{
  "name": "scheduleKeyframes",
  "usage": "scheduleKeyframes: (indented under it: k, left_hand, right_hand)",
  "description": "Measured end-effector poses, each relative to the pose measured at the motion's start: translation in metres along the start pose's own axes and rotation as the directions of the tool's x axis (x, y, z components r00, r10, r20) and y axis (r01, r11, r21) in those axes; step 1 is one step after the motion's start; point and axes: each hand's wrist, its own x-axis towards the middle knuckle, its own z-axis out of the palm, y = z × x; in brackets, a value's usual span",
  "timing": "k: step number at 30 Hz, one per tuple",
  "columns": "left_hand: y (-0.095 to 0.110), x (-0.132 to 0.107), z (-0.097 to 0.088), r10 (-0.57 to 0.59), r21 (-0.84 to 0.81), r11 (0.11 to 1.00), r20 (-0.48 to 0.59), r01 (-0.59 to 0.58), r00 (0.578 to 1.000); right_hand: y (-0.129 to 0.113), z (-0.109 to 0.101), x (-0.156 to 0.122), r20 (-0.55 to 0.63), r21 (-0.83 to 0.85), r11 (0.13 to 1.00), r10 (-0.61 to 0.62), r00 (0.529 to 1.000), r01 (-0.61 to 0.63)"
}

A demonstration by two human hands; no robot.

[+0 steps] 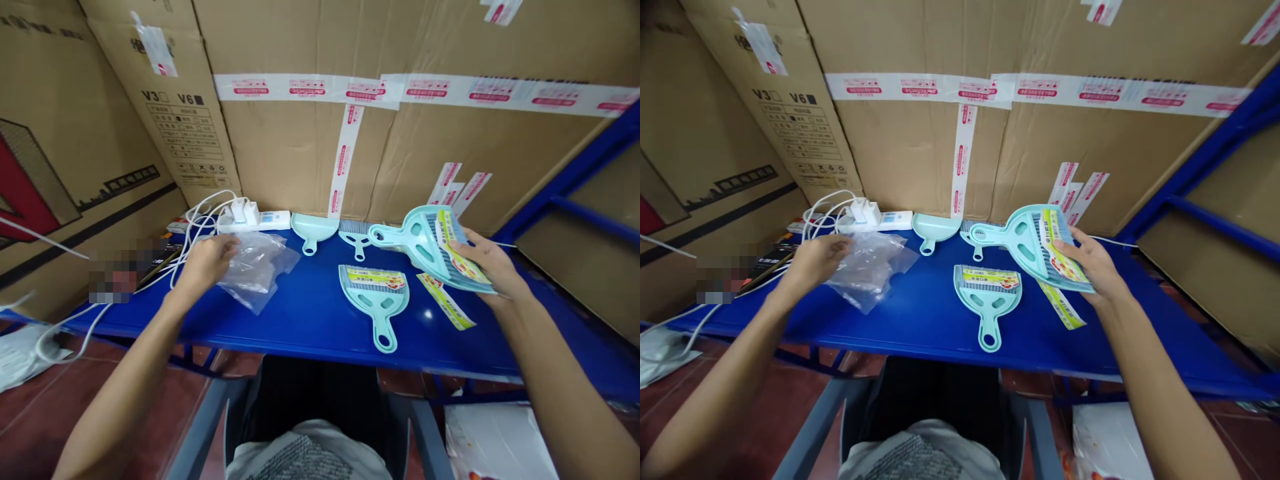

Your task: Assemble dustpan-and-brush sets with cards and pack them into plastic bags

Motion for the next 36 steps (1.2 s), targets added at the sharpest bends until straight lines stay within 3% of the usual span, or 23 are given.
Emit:
scheduleKeyframes:
  k: [3, 7, 10, 13, 16, 18, 22, 25, 29, 34, 36]
  left_hand:
    - [0.018, -0.001, -0.031, 0.294, -0.225, 0.937, 0.091, -0.268, 0.951]
    - [0.064, 0.006, -0.058, 0.613, -0.461, 0.761, 0.28, -0.457, 0.739]
    - [0.1, 0.009, -0.057, 0.754, -0.573, 0.632, 0.299, -0.522, 0.584]
    - [0.121, 0.008, -0.046, 0.829, -0.596, 0.535, 0.236, -0.599, 0.506]
    - [0.129, 0.007, -0.033, 0.849, -0.567, 0.499, 0.168, -0.655, 0.501]
    - [0.132, 0.008, -0.025, 0.84, -0.577, 0.509, 0.168, -0.639, 0.517]
    - [0.139, 0.014, -0.01, 0.792, -0.607, 0.554, 0.173, -0.57, 0.586]
    - [0.143, 0.02, -0.002, 0.787, -0.656, 0.528, 0.14, -0.539, 0.601]
    - [0.146, 0.033, 0.005, 0.774, -0.676, 0.499, 0.065, -0.542, 0.63]
    - [0.162, 0.061, 0.012, 0.817, -0.552, 0.511, 0.073, -0.659, 0.572]
    - [0.171, 0.069, 0.01, 0.818, -0.468, 0.528, 0.057, -0.708, 0.572]
  right_hand:
    - [-0.022, 0.006, -0.005, -0.038, -0.027, 0.995, -0.097, 0.995, 0.096]
    - [-0.065, 0.037, -0.01, 0.036, -0.101, 0.953, -0.283, 0.958, 0.286]
    - [-0.089, 0.067, -0.009, 0.225, -0.214, 0.879, -0.379, 0.897, 0.425]
    - [-0.098, 0.091, -0.005, 0.474, -0.354, 0.802, -0.289, 0.832, 0.48]
    - [-0.095, 0.107, 0.002, 0.596, -0.409, 0.786, -0.154, 0.788, 0.463]
    - [-0.087, 0.115, 0.008, 0.602, -0.416, 0.823, -0.07, 0.796, 0.387]
    - [-0.06, 0.13, 0.023, 0.541, -0.415, 0.9, 0.13, 0.831, 0.13]
    - [-0.038, 0.14, 0.032, 0.547, -0.349, 0.936, 0.248, 0.8, -0.052]
    - [-0.007, 0.15, 0.031, 0.562, -0.234, 0.958, 0.271, 0.782, -0.164]
    - [0.03, 0.16, 0.022, 0.467, -0.059, 0.993, 0.12, 0.876, -0.104]
    - [0.041, 0.16, 0.021, 0.434, -0.007, 0.995, 0.092, 0.896, -0.099]
